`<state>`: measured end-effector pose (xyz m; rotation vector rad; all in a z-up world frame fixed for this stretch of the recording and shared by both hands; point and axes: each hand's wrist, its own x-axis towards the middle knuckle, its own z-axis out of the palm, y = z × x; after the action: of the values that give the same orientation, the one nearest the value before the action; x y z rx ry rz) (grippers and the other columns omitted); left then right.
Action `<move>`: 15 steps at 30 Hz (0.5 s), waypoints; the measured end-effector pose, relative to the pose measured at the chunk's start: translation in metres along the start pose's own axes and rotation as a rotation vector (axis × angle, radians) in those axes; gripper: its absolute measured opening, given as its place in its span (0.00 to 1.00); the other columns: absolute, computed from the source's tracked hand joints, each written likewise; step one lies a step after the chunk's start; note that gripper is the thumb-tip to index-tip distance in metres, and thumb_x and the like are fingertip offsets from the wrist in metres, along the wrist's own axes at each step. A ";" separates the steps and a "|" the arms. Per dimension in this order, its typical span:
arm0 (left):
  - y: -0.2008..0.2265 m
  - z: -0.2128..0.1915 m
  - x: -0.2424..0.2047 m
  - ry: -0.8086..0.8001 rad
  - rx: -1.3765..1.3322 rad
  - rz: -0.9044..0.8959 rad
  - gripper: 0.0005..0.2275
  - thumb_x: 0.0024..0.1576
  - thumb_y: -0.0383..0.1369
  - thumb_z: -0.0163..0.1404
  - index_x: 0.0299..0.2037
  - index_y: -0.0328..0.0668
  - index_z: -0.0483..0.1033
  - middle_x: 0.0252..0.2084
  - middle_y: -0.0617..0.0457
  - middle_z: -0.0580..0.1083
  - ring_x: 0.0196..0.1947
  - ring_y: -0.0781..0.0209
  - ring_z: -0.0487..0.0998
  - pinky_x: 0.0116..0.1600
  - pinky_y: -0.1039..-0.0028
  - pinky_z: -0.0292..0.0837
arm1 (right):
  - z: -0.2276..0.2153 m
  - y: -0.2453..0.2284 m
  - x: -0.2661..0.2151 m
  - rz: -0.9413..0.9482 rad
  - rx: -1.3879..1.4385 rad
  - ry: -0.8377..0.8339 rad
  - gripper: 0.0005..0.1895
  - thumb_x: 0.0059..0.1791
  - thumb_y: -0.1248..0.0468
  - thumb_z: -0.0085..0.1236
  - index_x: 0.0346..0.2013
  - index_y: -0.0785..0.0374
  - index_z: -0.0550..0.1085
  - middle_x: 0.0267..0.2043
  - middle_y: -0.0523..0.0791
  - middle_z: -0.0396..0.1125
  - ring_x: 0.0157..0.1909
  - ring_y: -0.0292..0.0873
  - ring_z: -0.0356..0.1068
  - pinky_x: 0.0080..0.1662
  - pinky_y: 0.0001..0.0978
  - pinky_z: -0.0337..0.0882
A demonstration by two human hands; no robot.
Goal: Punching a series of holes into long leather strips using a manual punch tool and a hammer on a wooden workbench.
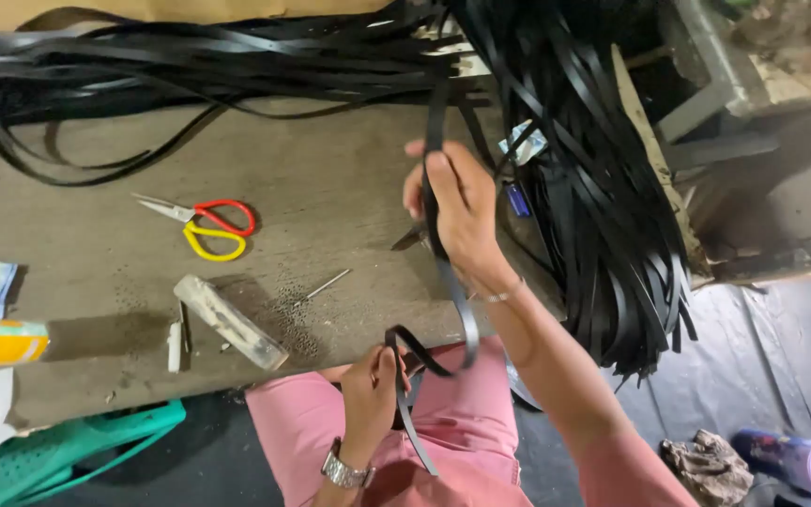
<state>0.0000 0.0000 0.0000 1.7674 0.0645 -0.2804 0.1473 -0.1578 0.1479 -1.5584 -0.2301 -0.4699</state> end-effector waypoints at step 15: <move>-0.020 -0.003 0.075 0.091 0.276 -0.036 0.15 0.64 0.36 0.43 0.33 0.39 0.82 0.19 0.42 0.78 0.23 0.44 0.83 0.27 0.61 0.77 | -0.001 0.097 -0.098 -0.282 -0.659 -0.565 0.13 0.53 0.73 0.51 0.51 0.68 0.77 0.54 0.50 0.72 0.59 0.56 0.71 0.58 0.44 0.72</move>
<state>0.0696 -0.0009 -0.0351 2.0550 0.1275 -0.2436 0.1015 -0.1495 0.0187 -2.3057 -0.7981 -0.3234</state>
